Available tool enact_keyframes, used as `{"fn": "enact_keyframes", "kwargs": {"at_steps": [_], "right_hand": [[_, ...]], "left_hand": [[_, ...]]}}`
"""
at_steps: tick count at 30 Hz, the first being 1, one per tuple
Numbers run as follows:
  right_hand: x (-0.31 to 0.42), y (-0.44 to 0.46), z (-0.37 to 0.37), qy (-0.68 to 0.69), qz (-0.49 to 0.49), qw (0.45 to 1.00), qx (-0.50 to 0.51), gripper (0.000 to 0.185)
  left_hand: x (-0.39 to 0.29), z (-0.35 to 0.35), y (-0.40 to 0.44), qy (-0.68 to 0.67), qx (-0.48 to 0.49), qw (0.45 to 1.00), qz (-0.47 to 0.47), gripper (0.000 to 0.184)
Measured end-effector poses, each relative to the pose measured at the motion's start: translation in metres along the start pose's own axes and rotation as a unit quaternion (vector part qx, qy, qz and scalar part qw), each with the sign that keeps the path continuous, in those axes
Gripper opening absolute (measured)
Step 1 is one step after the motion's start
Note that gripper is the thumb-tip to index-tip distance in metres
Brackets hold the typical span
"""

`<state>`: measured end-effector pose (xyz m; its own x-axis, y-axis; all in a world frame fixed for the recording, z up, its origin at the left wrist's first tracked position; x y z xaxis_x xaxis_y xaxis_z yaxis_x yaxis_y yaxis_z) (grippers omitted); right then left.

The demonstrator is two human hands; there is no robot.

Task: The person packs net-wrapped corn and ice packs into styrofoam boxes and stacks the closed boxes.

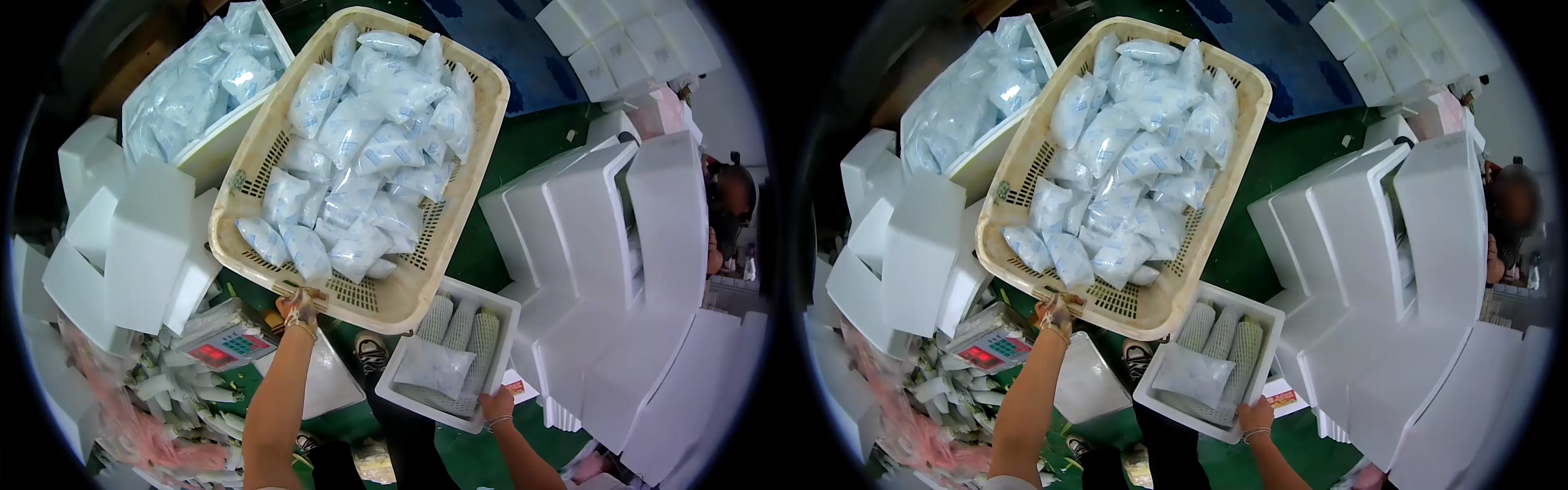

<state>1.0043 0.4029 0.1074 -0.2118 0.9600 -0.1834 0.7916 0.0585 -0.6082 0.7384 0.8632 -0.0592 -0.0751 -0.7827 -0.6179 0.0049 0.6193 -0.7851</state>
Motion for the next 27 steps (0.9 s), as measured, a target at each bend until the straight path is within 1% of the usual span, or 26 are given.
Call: {"fn": "enact_keyframes", "kwargs": {"at_steps": [1, 2, 3, 6, 7, 8, 9, 10, 11, 12, 13, 14, 15, 16, 17, 18, 19, 20, 21, 23, 24, 26, 27], "right_hand": [[0.005, 0.003, -0.004, 0.000, -0.003, 1.000, 0.008, 0.038], [0.009, 0.003, -0.008, 0.011, 0.006, 1.000, 0.028, 0.037], [0.018, 0.002, -0.021, 0.021, 0.002, 1.000, 0.016, 0.036], [0.026, -0.010, -0.034, 0.028, 0.011, 0.999, 0.017, 0.036], [0.034, -0.004, -0.038, 0.071, -0.019, 0.997, 0.012, 0.037], [0.043, -0.002, -0.043, 0.110, -0.042, 0.993, 0.009, 0.038], [0.042, -0.009, -0.046, 0.141, -0.054, 0.988, 0.015, 0.040], [0.049, -0.011, -0.055, 0.136, -0.093, 0.986, -0.039, 0.043], [0.060, -0.012, -0.062, 0.106, -0.096, 0.990, -0.003, 0.045], [0.043, -0.010, -0.050, 0.072, -0.056, 0.995, 0.044, 0.042], [0.025, -0.010, -0.045, 0.041, 0.008, 0.995, 0.089, 0.038], [0.040, -0.006, -0.053, 0.032, -0.046, 0.996, 0.069, 0.034], [0.056, 0.003, -0.060, 0.016, -0.037, 0.998, 0.049, 0.034], [0.061, 0.005, -0.067, 0.034, -0.027, 0.999, 0.032, 0.034], [0.062, 0.005, -0.072, 0.009, -0.049, 0.999, 0.014, 0.034], [0.074, 0.027, -0.086, -0.023, -0.063, 0.998, -0.006, 0.035], [0.085, 0.029, -0.091, -0.044, -0.085, 0.995, -0.020, 0.036], [0.088, 0.036, -0.088, -0.089, -0.109, 0.990, 0.013, 0.040], [0.095, 0.047, -0.099, -0.113, -0.118, 0.987, -0.001, 0.042], [0.112, 0.071, -0.118, -0.158, -0.132, 0.978, -0.032, 0.047], [0.120, 0.083, -0.123, -0.153, -0.144, 0.977, -0.035, 0.047], [0.131, 0.109, -0.131, -0.152, -0.168, 0.973, -0.037, 0.048], [0.135, 0.121, -0.135, -0.156, -0.182, 0.970, -0.037, 0.049]], "left_hand": [[-0.008, -0.002, 0.004, 0.040, -0.004, 0.998, 0.044, 0.046], [-0.001, -0.004, 0.009, -0.032, -0.015, 0.999, 0.013, 0.048], [0.002, 0.001, 0.002, -0.100, -0.025, 0.994, -0.025, 0.051], [0.025, -0.022, 0.024, -0.082, -0.004, 0.997, -0.005, 0.039], [-0.005, -0.017, 0.004, -0.085, -0.027, 0.996, 0.005, 0.034], [-0.033, -0.013, -0.007, -0.101, -0.013, 0.995, 0.000, 0.032], [-0.043, -0.013, -0.014, -0.109, -0.002, 0.994, -0.018, 0.029], [-0.041, -0.031, 0.005, -0.060, -0.015, 0.998, 0.002, 0.029], [-0.045, -0.042, 0.021, -0.022, 0.007, 1.000, 0.003, 0.025], [-0.051, -0.054, 0.030, 0.015, 0.054, 0.998, -0.017, 0.023], [-0.053, -0.069, 0.033, 0.040, 0.107, 0.992, -0.054, 0.023], [-0.058, -0.082, 0.030, 0.034, 0.158, 0.982, -0.098, 0.026], [-0.063, -0.106, 0.043, -0.032, -0.017, 0.989, -0.140, 0.031], [-0.068, -0.127, 0.066, -0.077, 0.022, 0.995, -0.062, 0.030], [-0.078, -0.157, 0.074, -0.118, 0.055, 0.991, 0.017, 0.031], [-0.072, -0.137, 0.088, -0.123, 0.068, 0.990, 0.008, 0.030], [-0.078, -0.141, 0.084, -0.119, 0.075, 0.990, 0.011, 0.030], [-0.079, -0.147, 0.075, -0.099, 0.035, 0.994, 0.011, 0.030], [-0.081, -0.142, 0.069, -0.081, -0.002, 0.997, 0.014, 0.031], [-0.080, -0.128, 0.063, -0.144, -0.020, 0.989, 0.035, 0.030], [-0.078, -0.127, 0.070, -0.141, 0.024, 0.990, 0.015, 0.028], [-0.084, -0.109, 0.059, -0.098, -0.060, 0.993, -0.027, 0.020], [-0.095, -0.087, 0.034, -0.076, -0.110, 0.990, -0.044, 0.017]]}}
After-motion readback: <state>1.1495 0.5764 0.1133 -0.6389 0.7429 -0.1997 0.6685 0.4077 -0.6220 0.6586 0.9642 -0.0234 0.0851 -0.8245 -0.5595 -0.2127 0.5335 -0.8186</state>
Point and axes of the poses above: each hand's wrist, its own y-axis towards the middle knuckle, its own z-axis out of the palm, x = y × z, the point moved 8 cm from there along y, towards the middle knuckle, and after that the axes turned 14 degrees about -y, right-handed, at the moved point
